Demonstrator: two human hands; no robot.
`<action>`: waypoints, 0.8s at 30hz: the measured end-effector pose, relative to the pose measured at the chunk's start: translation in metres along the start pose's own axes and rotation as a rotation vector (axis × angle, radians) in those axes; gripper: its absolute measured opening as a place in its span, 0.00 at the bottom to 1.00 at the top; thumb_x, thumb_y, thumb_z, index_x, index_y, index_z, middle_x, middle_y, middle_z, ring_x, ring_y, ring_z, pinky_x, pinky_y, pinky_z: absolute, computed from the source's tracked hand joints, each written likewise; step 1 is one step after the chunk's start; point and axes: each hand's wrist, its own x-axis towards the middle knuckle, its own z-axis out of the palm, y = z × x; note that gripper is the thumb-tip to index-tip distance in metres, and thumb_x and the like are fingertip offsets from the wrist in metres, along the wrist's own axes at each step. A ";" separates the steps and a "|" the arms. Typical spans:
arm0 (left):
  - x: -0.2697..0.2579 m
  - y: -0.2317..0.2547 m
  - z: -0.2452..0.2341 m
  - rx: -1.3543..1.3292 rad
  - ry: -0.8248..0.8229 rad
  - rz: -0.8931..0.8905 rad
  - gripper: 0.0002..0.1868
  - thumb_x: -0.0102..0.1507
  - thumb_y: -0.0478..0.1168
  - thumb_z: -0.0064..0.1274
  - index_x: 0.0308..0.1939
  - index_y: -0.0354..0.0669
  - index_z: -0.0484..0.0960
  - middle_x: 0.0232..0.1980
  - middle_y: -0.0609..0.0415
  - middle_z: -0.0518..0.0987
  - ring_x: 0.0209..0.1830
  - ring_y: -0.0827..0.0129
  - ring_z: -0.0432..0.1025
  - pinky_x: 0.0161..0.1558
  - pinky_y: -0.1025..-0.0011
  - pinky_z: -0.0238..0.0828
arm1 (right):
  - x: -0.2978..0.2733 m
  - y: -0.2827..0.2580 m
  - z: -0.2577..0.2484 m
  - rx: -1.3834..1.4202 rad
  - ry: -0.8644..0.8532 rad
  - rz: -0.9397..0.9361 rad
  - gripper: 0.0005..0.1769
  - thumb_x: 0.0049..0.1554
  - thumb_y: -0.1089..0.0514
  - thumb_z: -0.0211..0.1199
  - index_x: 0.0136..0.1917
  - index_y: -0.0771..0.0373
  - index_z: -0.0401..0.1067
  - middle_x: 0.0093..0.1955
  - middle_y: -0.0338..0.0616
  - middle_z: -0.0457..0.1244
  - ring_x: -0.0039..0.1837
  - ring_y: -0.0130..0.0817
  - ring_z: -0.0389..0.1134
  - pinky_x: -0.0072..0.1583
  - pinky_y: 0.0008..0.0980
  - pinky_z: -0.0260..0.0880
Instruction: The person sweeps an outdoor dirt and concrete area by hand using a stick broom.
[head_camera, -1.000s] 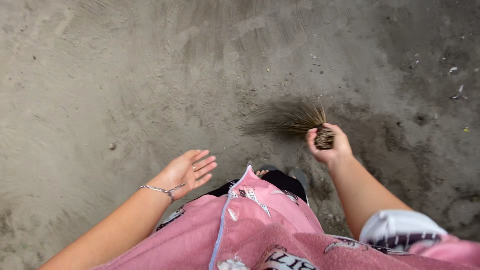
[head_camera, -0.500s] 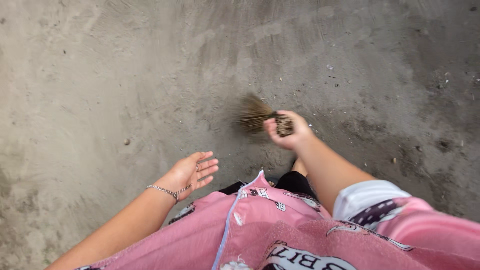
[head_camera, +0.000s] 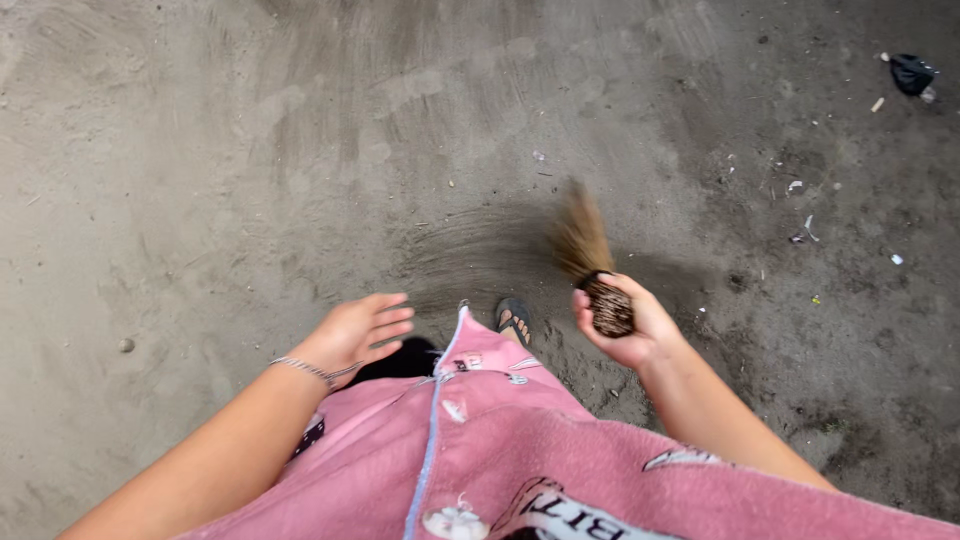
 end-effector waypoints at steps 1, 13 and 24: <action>0.005 0.006 0.013 0.046 -0.021 -0.004 0.24 0.69 0.51 0.40 0.66 0.47 0.75 0.64 0.53 0.79 0.61 0.67 0.73 0.57 0.63 0.71 | 0.004 0.011 0.020 0.082 -0.142 0.078 0.21 0.53 0.57 0.64 0.56 0.69 0.64 0.46 0.51 0.64 0.46 0.37 0.68 0.43 0.32 0.73; 0.015 0.101 -0.058 0.333 0.091 -0.076 0.26 0.68 0.55 0.41 0.69 0.53 0.72 0.62 0.56 0.80 0.58 0.66 0.75 0.55 0.61 0.71 | 0.194 0.068 0.208 0.329 -0.302 0.580 0.20 0.55 0.58 0.63 0.52 0.75 0.62 0.46 0.54 0.61 0.45 0.39 0.66 0.43 0.33 0.75; 0.068 0.178 -0.101 0.417 0.095 -0.094 0.23 0.70 0.49 0.38 0.66 0.54 0.75 0.61 0.57 0.80 0.58 0.68 0.75 0.55 0.64 0.71 | 0.090 -0.046 0.135 0.464 0.001 -0.097 0.14 0.56 0.58 0.59 0.51 0.68 0.63 0.46 0.49 0.61 0.45 0.35 0.66 0.42 0.27 0.73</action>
